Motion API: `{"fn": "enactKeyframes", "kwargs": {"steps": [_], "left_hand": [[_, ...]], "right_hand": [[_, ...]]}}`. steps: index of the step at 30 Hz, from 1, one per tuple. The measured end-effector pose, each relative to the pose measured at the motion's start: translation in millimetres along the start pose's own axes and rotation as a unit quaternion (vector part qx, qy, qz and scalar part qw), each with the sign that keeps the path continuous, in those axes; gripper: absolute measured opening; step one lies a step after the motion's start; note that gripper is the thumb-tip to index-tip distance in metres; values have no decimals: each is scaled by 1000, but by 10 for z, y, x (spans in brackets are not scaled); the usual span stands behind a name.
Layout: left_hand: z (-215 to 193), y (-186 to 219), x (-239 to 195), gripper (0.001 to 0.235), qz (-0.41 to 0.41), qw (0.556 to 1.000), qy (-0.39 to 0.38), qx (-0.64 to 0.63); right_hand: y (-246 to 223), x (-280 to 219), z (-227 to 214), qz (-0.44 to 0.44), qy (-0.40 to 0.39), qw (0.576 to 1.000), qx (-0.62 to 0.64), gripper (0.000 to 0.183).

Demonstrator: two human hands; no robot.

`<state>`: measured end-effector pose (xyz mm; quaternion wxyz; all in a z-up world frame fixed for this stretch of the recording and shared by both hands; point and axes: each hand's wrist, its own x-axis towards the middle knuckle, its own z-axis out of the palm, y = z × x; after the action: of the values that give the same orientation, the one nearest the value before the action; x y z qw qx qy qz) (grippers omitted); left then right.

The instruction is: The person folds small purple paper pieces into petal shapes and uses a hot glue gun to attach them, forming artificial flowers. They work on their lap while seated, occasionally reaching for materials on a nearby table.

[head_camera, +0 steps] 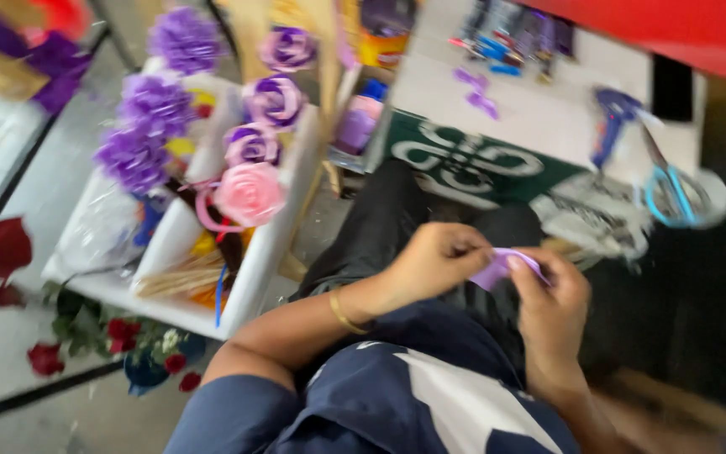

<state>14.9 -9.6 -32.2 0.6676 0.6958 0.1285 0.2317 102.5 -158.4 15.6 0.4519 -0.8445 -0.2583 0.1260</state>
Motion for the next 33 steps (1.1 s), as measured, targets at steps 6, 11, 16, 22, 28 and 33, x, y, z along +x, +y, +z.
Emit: {"fn": "enactKeyframes", "kwargs": {"steps": [6, 11, 16, 22, 28, 33], "left_hand": [[84, -80, 69, 14, 30, 999, 15, 30], [129, -18, 95, 15, 3, 999, 10, 50], [93, 86, 81, 19, 26, 996, 17, 78], [91, 9, 79, 20, 30, 994, 19, 99], [107, -294, 94, 17, 71, 995, 14, 74], [53, -139, 37, 17, -45, 997, 7, -64]], "right_hand": [[555, 143, 55, -158, 51, 985, 48, 9], [847, 232, 68, -353, 141, 923, -67, 8], [574, 156, 107, -387, 131, 909, -81, 10], [549, 188, 126, -386, 93, 916, -51, 8], [477, 199, 133, -383, 61, 918, -85, 9], [224, 95, 157, -380, 86, 916, -96, 27]]}}
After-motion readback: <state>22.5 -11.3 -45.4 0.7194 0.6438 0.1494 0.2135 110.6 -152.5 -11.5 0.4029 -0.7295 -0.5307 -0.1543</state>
